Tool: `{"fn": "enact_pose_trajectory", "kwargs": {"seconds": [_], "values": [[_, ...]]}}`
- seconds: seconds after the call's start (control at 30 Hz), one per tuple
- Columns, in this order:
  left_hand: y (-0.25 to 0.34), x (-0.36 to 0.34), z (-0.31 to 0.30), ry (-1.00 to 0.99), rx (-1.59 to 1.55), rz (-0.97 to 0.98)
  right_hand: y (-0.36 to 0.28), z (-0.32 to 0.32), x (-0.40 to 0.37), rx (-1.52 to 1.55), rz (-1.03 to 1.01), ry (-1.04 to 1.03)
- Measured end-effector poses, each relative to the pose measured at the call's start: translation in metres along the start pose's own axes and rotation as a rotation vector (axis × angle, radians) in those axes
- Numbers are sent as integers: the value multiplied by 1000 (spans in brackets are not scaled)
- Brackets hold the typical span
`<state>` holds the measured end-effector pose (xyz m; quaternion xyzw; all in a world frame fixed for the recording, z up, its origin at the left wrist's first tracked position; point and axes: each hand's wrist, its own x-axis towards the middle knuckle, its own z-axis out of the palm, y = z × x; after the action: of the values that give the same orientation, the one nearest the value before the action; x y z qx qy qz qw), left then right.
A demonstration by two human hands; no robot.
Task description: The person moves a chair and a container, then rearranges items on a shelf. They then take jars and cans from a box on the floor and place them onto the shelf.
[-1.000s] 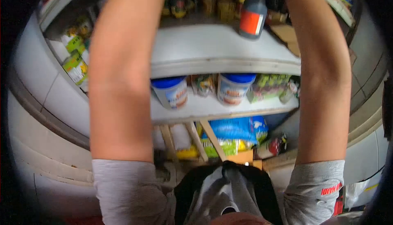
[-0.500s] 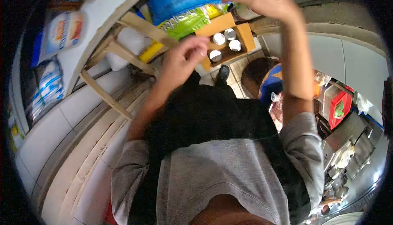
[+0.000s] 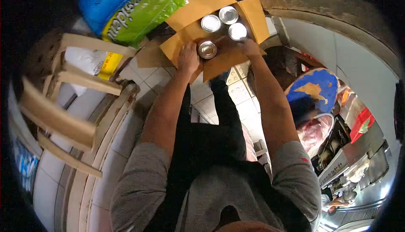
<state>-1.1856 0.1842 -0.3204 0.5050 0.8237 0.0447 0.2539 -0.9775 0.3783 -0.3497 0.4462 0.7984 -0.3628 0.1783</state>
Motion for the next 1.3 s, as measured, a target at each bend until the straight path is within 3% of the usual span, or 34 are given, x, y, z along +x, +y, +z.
{"fn": "enact_pose_trajectory", "kwargs": {"seconds": [0.03,0.07,0.13,0.2,0.27,0.33,0.37,0.43,0.6,0.7,0.73,0.77,0.8,0.9,0.93,1.0,1.03,1.1,1.13,1.2,1.3], "values": [[-1,15,7,-39,52,18,10,13,9,-60,125,-143],[-1,30,14,-52,50,18,18,28,13,-57,132,-152],[11,63,14,-75,201,213,14,44,13,-131,276,96],[9,101,41,-60,138,234,25,65,35,-257,197,111],[6,130,74,-43,73,253,34,80,58,-567,-118,377],[6,149,98,137,296,393,37,91,76,-478,-121,417],[5,157,108,68,460,389,38,96,82,-556,-128,395],[2,169,116,64,473,413,45,105,97,-742,-124,328],[5,167,116,5,480,439,48,104,107,-664,-177,306],[3,147,93,120,354,459,41,93,91,-728,-224,322],[7,129,73,86,222,345,33,84,80,-816,-217,334],[14,109,49,60,90,233,11,65,62,-609,-107,171],[24,83,27,188,-76,119,-8,46,38,-497,-69,173],[51,9,-63,102,-310,-198,-54,-4,-37,-161,31,319],[62,-20,-96,134,-311,-189,-65,-18,-57,70,-50,469],[79,-77,-169,154,-336,-160,-73,-32,-97,495,-65,539],[83,-106,-205,135,-358,-140,-76,-35,-111,1121,-87,372],[95,-154,-290,91,-601,-125,-112,-86,-164,1559,-44,204],[99,-179,-332,80,-597,-88,-131,-113,-186,1509,-22,266],[115,-225,-430,184,-679,35,-198,-204,-247,1576,22,34],[122,-289,-538,453,-582,178,-264,-285,-291,1765,-399,-110]]}}
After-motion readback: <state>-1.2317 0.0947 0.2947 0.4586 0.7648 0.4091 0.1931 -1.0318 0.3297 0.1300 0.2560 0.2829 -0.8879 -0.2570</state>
